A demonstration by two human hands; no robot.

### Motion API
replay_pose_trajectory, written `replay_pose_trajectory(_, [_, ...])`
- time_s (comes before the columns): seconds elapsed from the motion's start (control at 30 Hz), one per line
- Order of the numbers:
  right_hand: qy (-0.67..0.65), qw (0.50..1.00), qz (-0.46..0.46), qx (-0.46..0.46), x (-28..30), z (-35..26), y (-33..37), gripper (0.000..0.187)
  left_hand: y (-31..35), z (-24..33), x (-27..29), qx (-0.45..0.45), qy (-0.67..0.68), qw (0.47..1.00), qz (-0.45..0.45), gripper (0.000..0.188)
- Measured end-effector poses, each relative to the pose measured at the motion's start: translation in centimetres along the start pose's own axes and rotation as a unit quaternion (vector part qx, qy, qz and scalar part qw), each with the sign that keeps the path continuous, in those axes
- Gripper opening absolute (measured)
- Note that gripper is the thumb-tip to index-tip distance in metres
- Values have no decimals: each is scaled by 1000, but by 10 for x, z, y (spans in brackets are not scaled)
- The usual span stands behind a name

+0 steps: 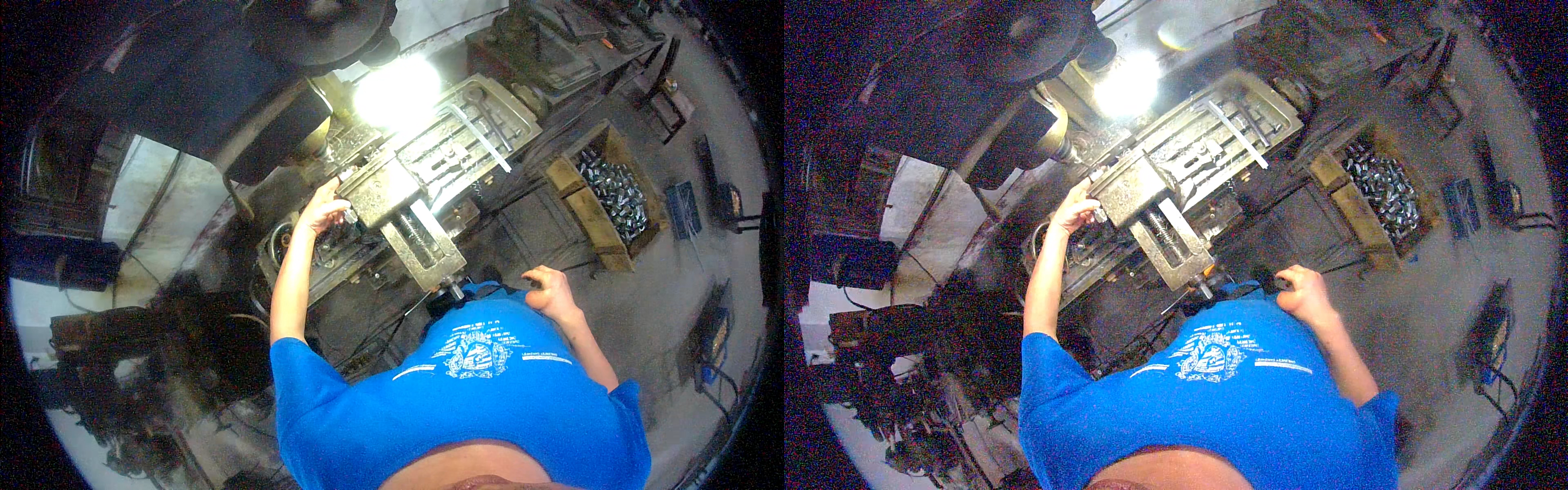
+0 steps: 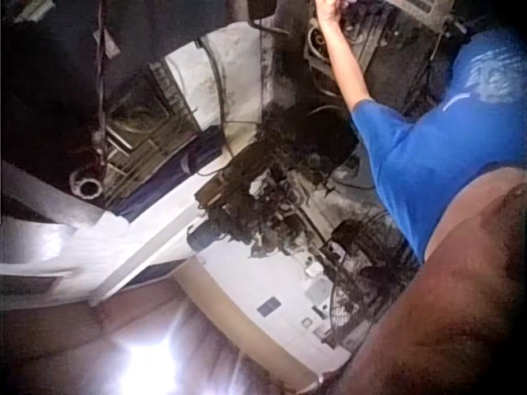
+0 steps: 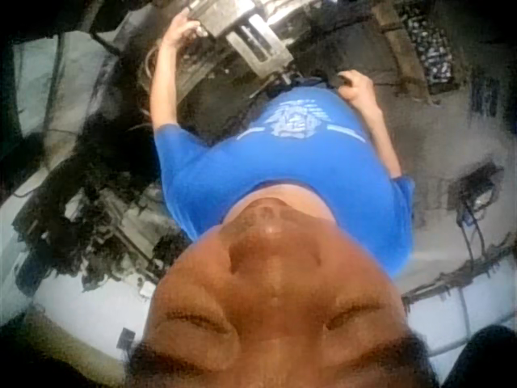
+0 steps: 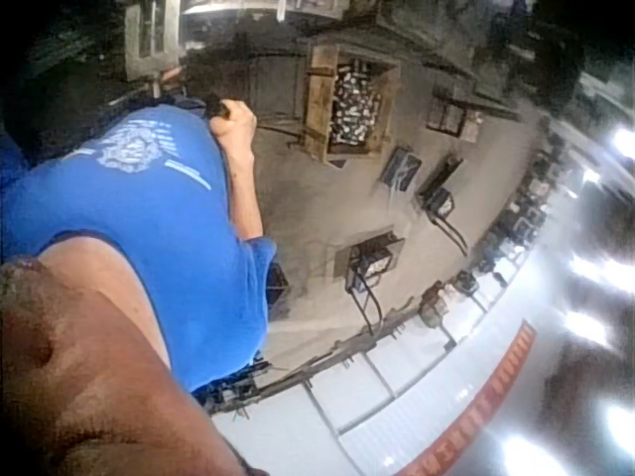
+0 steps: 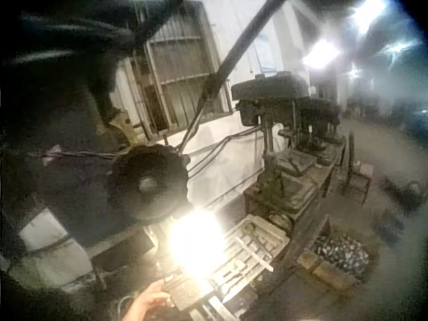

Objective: The person operates a milling machine in a workshop, repeatedly loading small metal parts into the machine, using a long metal rod to adjust the setup, and removing the processed parts. The person also uses a yellow-handled tool to assist with part handling.

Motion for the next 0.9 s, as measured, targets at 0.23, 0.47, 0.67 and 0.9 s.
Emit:
replay_pose_trajectory(0.23, [-15,1000,-14,-5,-8,10,-8,37,1,2,1,22,-12,1000,0,72])
replay_pose_trajectory(0.47, [-21,999,-40,-9,-11,17,-21,37,-3,5,-1,52,10,998,19,66])
replay_pose_trajectory(0.67, [-25,999,-38,-3,-13,33,-27,37,-1,-18,22,59,40,997,33,61])
replay_pose_trajectory(0.9, [-25,997,-72,-11,-12,38,-36,39,-7,-16,25,74,35,997,15,64])
Point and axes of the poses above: each hand's wrist, its own y-axis away from the middle knuckle, its own x-axis out of the back of the hand, z = x × y, the point moved 4 cm from there along -y, towards the middle knuckle, and after that the axes turned 1 degree about -y, right-handed, at the moved point
